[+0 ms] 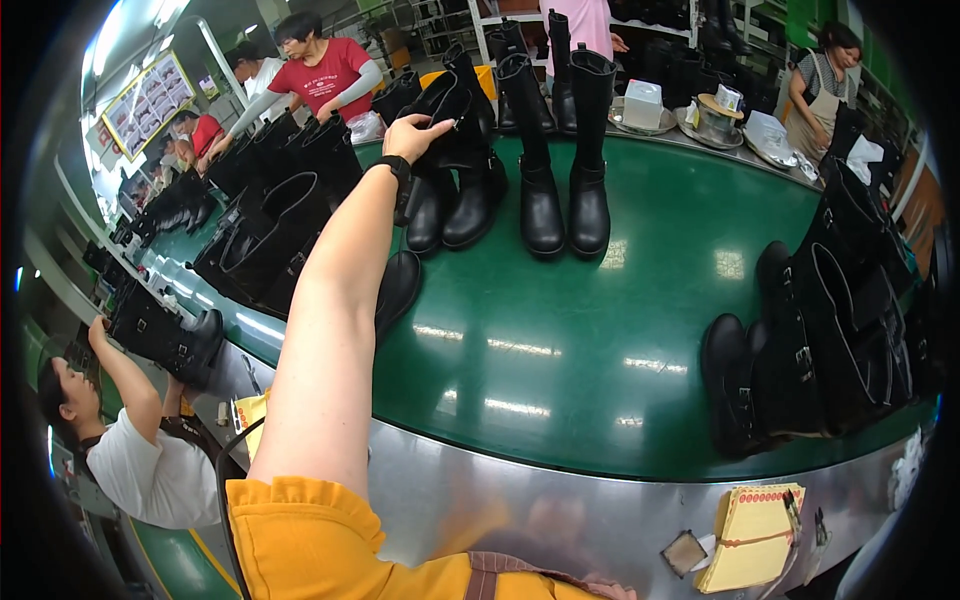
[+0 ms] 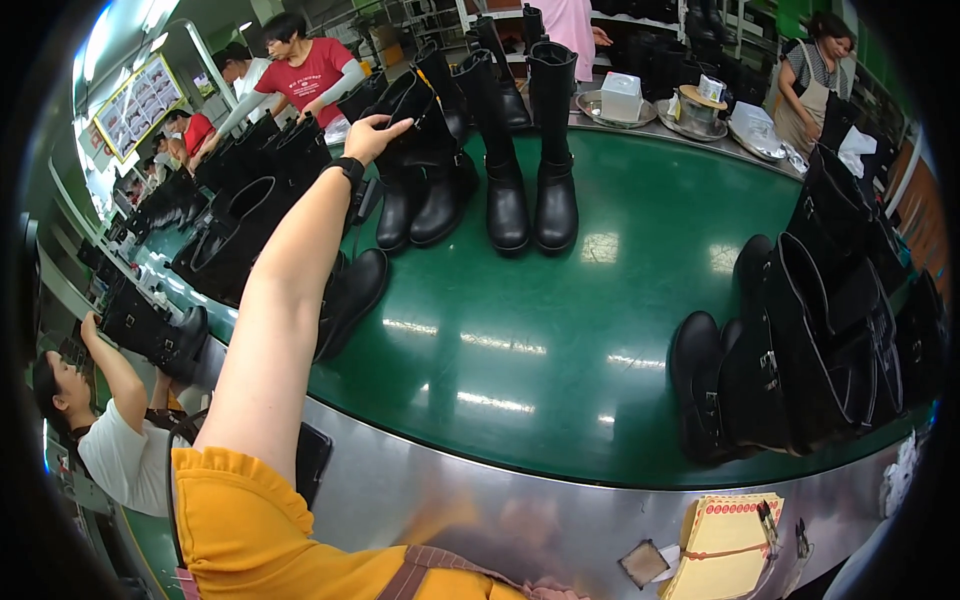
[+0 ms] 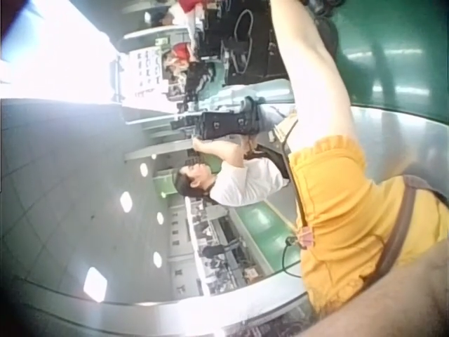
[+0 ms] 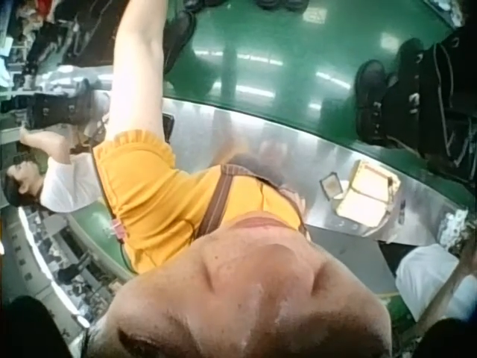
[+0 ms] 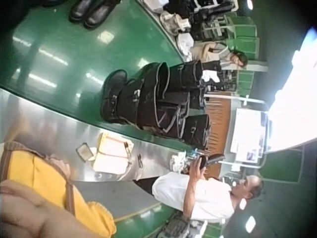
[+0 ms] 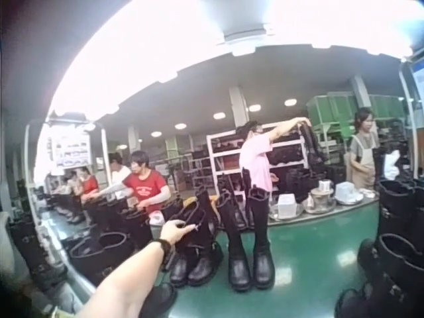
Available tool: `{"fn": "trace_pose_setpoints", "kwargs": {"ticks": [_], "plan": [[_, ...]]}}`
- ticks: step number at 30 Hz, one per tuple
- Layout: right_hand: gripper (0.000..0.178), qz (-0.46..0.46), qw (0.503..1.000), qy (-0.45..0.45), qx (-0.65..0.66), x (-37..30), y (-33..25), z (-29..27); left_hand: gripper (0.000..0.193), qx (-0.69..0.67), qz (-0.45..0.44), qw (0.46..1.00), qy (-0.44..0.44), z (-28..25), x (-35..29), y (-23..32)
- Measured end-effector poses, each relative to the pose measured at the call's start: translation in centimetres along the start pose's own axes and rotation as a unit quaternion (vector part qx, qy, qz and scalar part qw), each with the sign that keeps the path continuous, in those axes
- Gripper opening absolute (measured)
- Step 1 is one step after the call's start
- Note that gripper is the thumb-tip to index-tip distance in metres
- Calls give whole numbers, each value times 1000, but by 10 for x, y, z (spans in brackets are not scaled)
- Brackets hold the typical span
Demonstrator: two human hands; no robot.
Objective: The recorder inspects and cleans a pair of black boots on a factory conveyor belt.
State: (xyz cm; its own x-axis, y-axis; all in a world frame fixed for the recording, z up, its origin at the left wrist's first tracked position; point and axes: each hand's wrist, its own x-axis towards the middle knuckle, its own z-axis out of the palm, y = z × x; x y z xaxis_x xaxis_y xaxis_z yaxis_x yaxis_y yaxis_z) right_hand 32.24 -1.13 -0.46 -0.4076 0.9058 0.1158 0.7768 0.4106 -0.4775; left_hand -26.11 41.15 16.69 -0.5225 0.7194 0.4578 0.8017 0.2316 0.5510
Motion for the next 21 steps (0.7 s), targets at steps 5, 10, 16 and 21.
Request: {"fn": "trace_pose_setpoints", "kwargs": {"ticks": [5,10,16,21], "plan": [[18,1,1000,-2,-2,0,-2,-2,44,10,0,999,45,16,-8,6],[18,3,1000,-3,-2,0,-3,-3,41,-48,-4,999,10,19,1,6],[18,-3,1000,3,0,-7,-2,-7,77,64,22,993,98,19,-23,31],[19,-9,1000,24,-5,-17,0,-3,84,45,171,969,174,20,-60,63]]}}
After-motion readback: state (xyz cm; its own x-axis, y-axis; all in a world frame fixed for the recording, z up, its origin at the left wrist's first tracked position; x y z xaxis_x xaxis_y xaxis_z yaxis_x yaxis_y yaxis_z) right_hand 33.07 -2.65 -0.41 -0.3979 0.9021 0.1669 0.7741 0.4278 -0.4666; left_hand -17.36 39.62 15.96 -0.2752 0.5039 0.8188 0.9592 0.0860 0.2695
